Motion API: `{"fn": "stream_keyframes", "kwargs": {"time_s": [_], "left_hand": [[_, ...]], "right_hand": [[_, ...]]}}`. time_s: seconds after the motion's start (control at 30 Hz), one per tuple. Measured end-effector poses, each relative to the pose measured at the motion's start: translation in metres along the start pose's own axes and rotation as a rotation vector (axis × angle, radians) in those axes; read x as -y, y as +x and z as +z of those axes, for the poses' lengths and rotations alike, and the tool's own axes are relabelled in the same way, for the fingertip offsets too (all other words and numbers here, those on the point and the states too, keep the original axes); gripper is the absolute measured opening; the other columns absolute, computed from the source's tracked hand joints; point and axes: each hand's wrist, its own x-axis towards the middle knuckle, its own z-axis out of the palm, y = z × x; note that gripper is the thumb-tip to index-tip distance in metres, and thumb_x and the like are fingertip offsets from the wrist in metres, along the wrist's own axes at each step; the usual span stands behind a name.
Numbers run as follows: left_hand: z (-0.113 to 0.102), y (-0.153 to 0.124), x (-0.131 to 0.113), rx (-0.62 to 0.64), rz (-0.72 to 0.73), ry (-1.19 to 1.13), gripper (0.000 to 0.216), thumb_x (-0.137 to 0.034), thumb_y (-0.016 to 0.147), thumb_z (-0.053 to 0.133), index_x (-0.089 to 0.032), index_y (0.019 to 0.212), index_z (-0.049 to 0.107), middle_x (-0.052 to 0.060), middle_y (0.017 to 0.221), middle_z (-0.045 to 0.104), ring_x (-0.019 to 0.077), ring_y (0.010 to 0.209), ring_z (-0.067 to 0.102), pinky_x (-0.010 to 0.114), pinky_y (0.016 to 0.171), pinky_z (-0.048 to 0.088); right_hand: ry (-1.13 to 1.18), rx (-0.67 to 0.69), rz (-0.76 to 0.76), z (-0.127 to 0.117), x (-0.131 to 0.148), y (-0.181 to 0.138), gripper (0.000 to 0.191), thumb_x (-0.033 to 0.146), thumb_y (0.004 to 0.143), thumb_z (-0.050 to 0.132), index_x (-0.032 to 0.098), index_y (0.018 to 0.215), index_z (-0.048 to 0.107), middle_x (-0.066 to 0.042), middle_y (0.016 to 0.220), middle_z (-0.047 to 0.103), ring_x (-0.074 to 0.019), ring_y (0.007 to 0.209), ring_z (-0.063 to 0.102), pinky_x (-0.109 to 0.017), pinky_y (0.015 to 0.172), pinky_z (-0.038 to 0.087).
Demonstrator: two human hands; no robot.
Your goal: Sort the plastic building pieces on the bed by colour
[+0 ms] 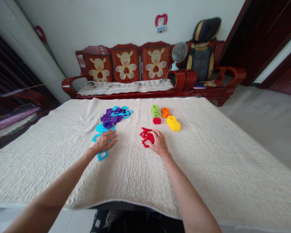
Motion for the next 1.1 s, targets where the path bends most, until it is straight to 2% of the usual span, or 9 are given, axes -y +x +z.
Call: {"fn": "stream_keyframes", "kwargs": {"time_s": [0.17, 0.47, 0.6, 0.77, 0.87, 0.97, 1.03, 1.1], "left_hand": [[-0.006, -0.022, -0.006, 0.086, -0.003, -0.003, 0.046, -0.048, 0.098, 0.047, -0.021, 0.129, 0.066, 0.015, 0.147, 0.056, 0.0358, 0.139, 0.048, 0.057, 0.109, 0.045], [-0.001, -0.007, 0.009, -0.038, -0.035, -0.034, 0.036, -0.037, 0.097, 0.044, -0.02, 0.115, 0.07, 0.016, 0.132, 0.065, 0.0305, 0.126, 0.059, 0.053, 0.107, 0.05], [0.014, 0.013, -0.01, -0.079, -0.002, -0.028, 0.033, -0.034, 0.098, 0.044, -0.02, 0.113, 0.069, 0.015, 0.132, 0.065, 0.0296, 0.127, 0.059, 0.051, 0.105, 0.051], [0.046, 0.059, -0.035, -0.082, 0.051, -0.128, 0.032, -0.026, 0.098, 0.043, -0.016, 0.114, 0.068, 0.015, 0.127, 0.067, 0.0247, 0.123, 0.062, 0.044, 0.108, 0.051], [0.057, 0.084, -0.032, -0.075, 0.017, -0.158, 0.033, -0.025, 0.097, 0.043, -0.014, 0.115, 0.068, 0.017, 0.126, 0.067, 0.0248, 0.121, 0.063, 0.044, 0.109, 0.051], [0.062, 0.097, -0.02, -0.075, -0.021, -0.154, 0.031, -0.025, 0.096, 0.044, -0.016, 0.114, 0.067, 0.016, 0.125, 0.067, 0.0244, 0.121, 0.062, 0.042, 0.11, 0.05], [0.065, 0.099, -0.013, -0.114, -0.054, -0.126, 0.03, -0.028, 0.096, 0.044, -0.017, 0.113, 0.066, 0.015, 0.124, 0.067, 0.0253, 0.122, 0.061, 0.044, 0.11, 0.048], [0.069, 0.098, -0.008, -0.204, -0.129, -0.086, 0.029, -0.03, 0.096, 0.044, -0.018, 0.111, 0.065, 0.015, 0.119, 0.067, 0.0268, 0.12, 0.061, 0.048, 0.109, 0.048]], "right_hand": [[0.002, 0.007, 0.011, -0.001, 0.001, 0.001, 0.044, 0.031, 0.077, 0.066, 0.02, 0.12, 0.062, -0.015, 0.131, 0.062, -0.0313, 0.125, 0.057, -0.053, 0.108, 0.046], [-0.008, -0.007, 0.019, -0.001, 0.003, 0.0, 0.046, 0.029, 0.077, 0.064, 0.02, 0.123, 0.06, -0.015, 0.132, 0.06, -0.0312, 0.126, 0.056, -0.054, 0.108, 0.046], [0.006, -0.008, 0.035, -0.002, 0.003, 0.0, 0.047, 0.029, 0.077, 0.064, 0.019, 0.123, 0.06, -0.016, 0.133, 0.06, -0.0309, 0.126, 0.056, -0.053, 0.108, 0.047], [0.011, -0.014, 0.041, -0.001, 0.001, -0.001, 0.047, 0.027, 0.077, 0.063, 0.019, 0.123, 0.06, -0.015, 0.133, 0.06, -0.0307, 0.127, 0.056, -0.053, 0.11, 0.046], [0.0, -0.024, 0.047, -0.001, 0.0, -0.001, 0.047, 0.026, 0.077, 0.061, 0.02, 0.123, 0.06, -0.015, 0.132, 0.06, -0.0307, 0.127, 0.056, -0.053, 0.11, 0.046], [-0.005, -0.03, 0.042, 0.0, 0.0, -0.001, 0.047, 0.025, 0.076, 0.06, 0.02, 0.123, 0.06, -0.016, 0.131, 0.06, -0.0311, 0.127, 0.056, -0.053, 0.11, 0.046], [-0.006, -0.041, 0.042, 0.001, 0.001, -0.001, 0.047, 0.025, 0.076, 0.059, 0.02, 0.123, 0.059, -0.016, 0.132, 0.06, -0.0315, 0.126, 0.056, -0.054, 0.11, 0.046], [-0.012, -0.071, 0.054, -0.001, 0.001, -0.001, 0.05, 0.026, 0.076, 0.059, 0.02, 0.125, 0.058, -0.016, 0.133, 0.059, -0.0326, 0.128, 0.055, -0.055, 0.11, 0.045]]}}
